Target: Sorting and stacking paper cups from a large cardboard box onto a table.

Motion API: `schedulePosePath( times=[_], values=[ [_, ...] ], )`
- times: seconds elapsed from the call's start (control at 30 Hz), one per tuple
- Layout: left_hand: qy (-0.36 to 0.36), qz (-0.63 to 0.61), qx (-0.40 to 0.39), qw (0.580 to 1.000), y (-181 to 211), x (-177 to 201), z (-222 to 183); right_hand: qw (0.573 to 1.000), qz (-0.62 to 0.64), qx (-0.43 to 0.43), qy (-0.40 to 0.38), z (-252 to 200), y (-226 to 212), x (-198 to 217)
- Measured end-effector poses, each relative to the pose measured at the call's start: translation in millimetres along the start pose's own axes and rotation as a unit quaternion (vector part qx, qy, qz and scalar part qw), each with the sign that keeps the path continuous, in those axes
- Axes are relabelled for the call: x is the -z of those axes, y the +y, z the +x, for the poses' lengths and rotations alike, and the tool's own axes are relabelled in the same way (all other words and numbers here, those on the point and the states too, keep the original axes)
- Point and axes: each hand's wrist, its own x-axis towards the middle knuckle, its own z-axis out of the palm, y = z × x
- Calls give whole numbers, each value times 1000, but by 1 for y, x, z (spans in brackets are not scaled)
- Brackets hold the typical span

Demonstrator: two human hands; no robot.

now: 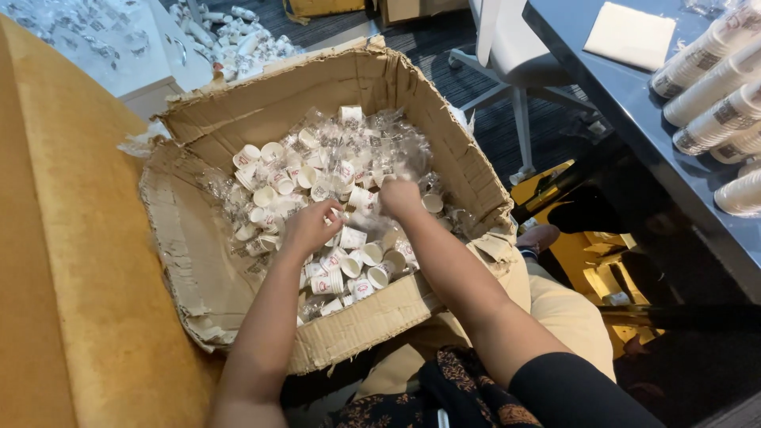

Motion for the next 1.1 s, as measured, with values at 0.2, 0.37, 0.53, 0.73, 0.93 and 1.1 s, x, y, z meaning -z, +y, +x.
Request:
schedulePosePath(
  times=[0.2, 0.37, 0.53, 0.73, 0.93, 1.1],
  values=[
    [38, 27, -25, 999, -3, -17, 2, 988, 74, -88, 106, -33, -17, 83],
    [74, 29, -67, 995, 8, -21, 2, 931, 204, -98, 287, -38, -12, 96],
    [195, -104, -154, 963, 12, -22, 10, 907, 369, 69, 192, -44, -34, 99],
    [41, -117, -12, 992, -7, -24, 22, 914, 355, 83, 176, -41, -26, 85],
    [100, -93, -14, 990, 4, -24, 24, 967, 64, 1, -247, 12, 20, -50],
    [62, -256, -92, 960, 22, -49, 26, 990, 62, 87, -96, -4, -22, -19]
  ],
)
